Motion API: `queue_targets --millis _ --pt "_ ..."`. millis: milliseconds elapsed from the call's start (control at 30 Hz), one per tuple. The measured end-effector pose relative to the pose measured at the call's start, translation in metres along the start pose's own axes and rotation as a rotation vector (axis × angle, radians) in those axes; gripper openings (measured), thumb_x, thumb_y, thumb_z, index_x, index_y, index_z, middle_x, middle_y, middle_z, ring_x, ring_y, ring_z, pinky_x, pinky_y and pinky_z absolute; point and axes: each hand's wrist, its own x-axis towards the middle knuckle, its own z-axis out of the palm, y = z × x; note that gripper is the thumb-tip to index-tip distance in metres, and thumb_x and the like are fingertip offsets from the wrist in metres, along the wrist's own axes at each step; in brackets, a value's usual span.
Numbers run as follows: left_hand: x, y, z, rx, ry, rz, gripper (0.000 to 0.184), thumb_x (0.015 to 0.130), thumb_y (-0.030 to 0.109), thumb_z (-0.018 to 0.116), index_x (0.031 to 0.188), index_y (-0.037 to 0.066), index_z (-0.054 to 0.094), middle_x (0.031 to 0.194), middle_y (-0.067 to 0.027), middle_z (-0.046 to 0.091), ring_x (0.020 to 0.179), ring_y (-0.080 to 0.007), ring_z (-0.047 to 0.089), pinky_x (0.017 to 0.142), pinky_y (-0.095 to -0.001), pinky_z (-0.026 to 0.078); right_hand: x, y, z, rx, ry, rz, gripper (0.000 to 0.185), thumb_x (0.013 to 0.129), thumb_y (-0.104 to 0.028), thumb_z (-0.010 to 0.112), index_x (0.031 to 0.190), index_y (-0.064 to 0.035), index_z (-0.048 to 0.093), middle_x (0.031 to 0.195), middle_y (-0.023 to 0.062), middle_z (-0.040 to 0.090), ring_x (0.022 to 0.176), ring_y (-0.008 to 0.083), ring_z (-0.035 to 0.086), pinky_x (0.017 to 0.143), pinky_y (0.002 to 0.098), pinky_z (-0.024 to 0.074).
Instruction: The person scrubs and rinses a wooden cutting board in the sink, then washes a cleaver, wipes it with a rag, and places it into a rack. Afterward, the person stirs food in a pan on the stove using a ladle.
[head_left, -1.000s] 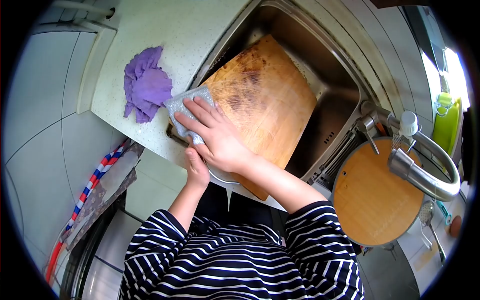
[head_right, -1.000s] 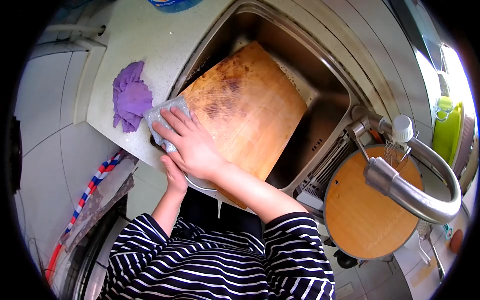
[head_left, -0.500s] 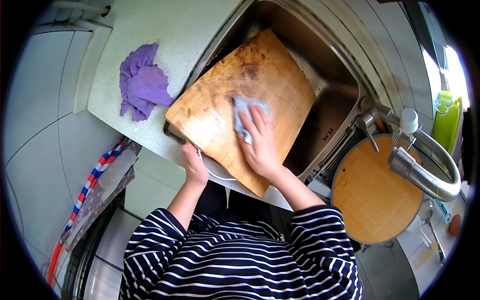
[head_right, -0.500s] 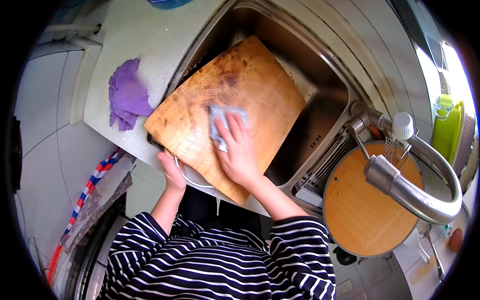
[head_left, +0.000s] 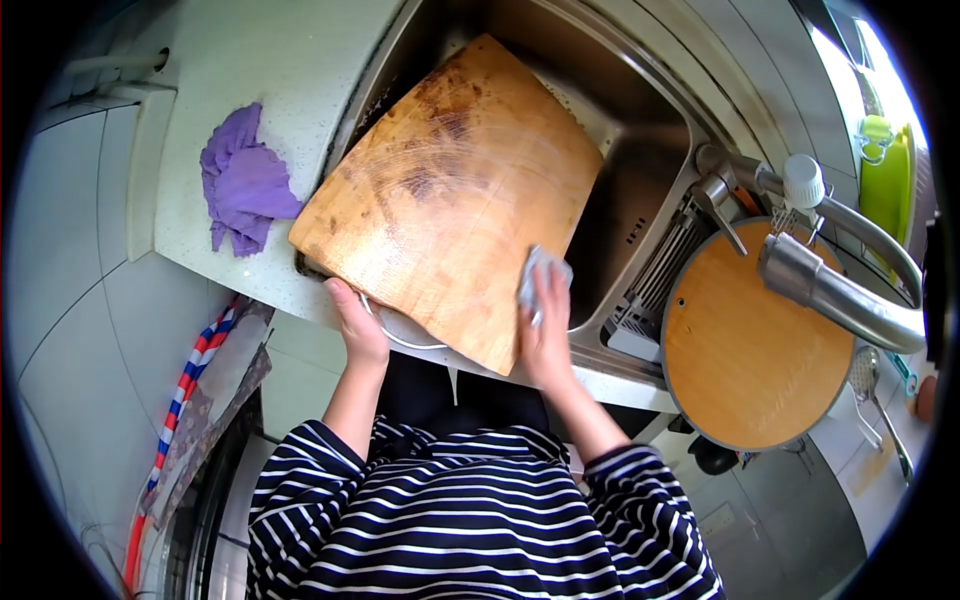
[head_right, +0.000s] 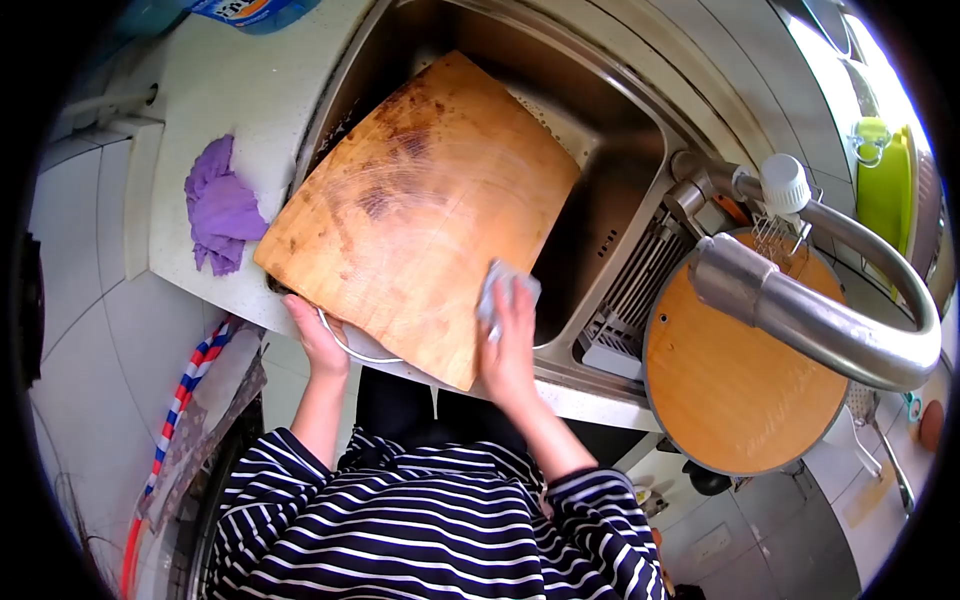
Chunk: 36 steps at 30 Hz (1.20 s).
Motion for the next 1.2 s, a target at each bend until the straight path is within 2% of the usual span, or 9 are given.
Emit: queue_targets --millis 67,200,500,667,700,867,1000,1100,1200 --pt "-0.001 0.003 0.004 0.001 0.005 0.005 0.070 0.094 0.057 0.024 0.137 0.001 0.028 0.137 -0.0129 0.039 0.124 -0.0229 0.041 0.102 -0.0357 0.035 0.041 0.022 0.003 0.194 0.086 0.125 0.047 0.094 -0.012 0.043 0.139 -0.0059 0.031 0.147 0.0234 0.017 0.135 0.0375 0.021 0.109 0.0371 0.0200" --pt "-0.001 0.007 0.007 0.021 0.012 0.034 0.067 0.096 0.054 0.025 0.138 0.001 0.026 0.139 -0.0132 0.036 0.126 -0.0231 0.039 0.103 -0.0354 0.033 0.033 0.015 0.010 0.043 0.103 0.057 0.050 0.091 -0.011 0.049 0.138 -0.0071 0.033 0.145 0.0239 0.022 0.134 0.0401 0.021 0.109 0.0414 0.0201" --pt "0.000 0.011 0.007 -0.021 0.000 0.009 0.066 0.096 0.051 0.030 0.136 -0.002 0.028 0.138 -0.0141 0.036 0.126 -0.0227 0.038 0.104 -0.0358 0.031 -0.041 -0.080 -0.023 0.096 -0.419 -0.201 0.065 0.077 -0.008 0.056 0.139 -0.0141 0.036 0.146 0.0185 0.025 0.134 0.0398 0.022 0.109 0.0489 0.0210" --pt "0.000 0.012 0.007 0.020 0.044 -0.013 0.064 0.096 0.048 0.034 0.136 -0.002 0.028 0.137 -0.0144 0.037 0.125 -0.0237 0.041 0.102 -0.0362 0.036 -0.006 -0.014 0.006 -0.012 -0.009 0.070 0.056 0.089 -0.014 0.048 0.141 -0.0081 0.026 0.146 0.0271 0.015 0.136 0.0435 0.013 0.110 0.0468 0.0168" --pt "0.000 0.012 0.008 0.022 0.037 -0.003 0.064 0.096 0.048 0.033 0.136 -0.002 0.027 0.137 -0.0145 0.038 0.125 -0.0237 0.041 0.101 -0.0362 0.037 0.018 0.007 0.014 0.189 0.087 0.155 0.055 0.091 -0.016 0.046 0.141 -0.0061 0.025 0.145 0.0294 0.013 0.136 0.0428 0.013 0.111 0.0440 0.0168" --pt "0.001 0.010 0.006 0.016 -0.004 0.016 0.065 0.096 0.048 0.033 0.134 -0.005 0.030 0.135 -0.0158 0.038 0.124 -0.0239 0.041 0.101 -0.0353 0.036 0.150 0.096 0.020 0.360 0.305 0.341 0.050 0.090 -0.015 0.045 0.136 0.0001 0.032 0.139 0.0262 0.029 0.127 0.0404 0.031 0.107 0.0374 0.0253" --pt "0.001 0.009 0.007 0.034 0.023 0.017 0.064 0.096 0.047 0.033 0.136 -0.002 0.027 0.135 -0.0156 0.040 0.122 -0.0247 0.044 0.099 -0.0365 0.039 0.124 0.073 0.021 0.216 0.271 0.272 0.049 0.091 -0.013 0.041 0.137 -0.0009 0.030 0.142 0.0277 0.023 0.129 0.0430 0.028 0.108 0.0377 0.0252" --pt "0.000 0.010 0.007 0.046 0.026 0.006 0.063 0.096 0.046 0.034 0.134 -0.004 0.029 0.135 -0.0161 0.040 0.122 -0.0249 0.044 0.098 -0.0365 0.039 0.046 0.011 0.007 0.038 0.123 0.209 0.057 0.087 -0.006 0.047 0.139 -0.0027 0.025 0.142 0.0320 0.016 0.124 0.0481 0.034 0.099 0.0418 0.0388" --pt "0.000 0.012 0.006 0.066 0.028 0.005 0.061 0.096 0.044 0.035 0.133 -0.005 0.030 0.134 -0.0165 0.040 0.121 -0.0248 0.045 0.098 -0.0365 0.039 0.025 -0.010 0.001 0.075 0.050 0.211 0.059 0.087 -0.010 0.052 0.139 -0.0028 0.025 0.141 0.0335 0.016 0.123 0.0508 0.033 0.098 0.0436 0.0387"
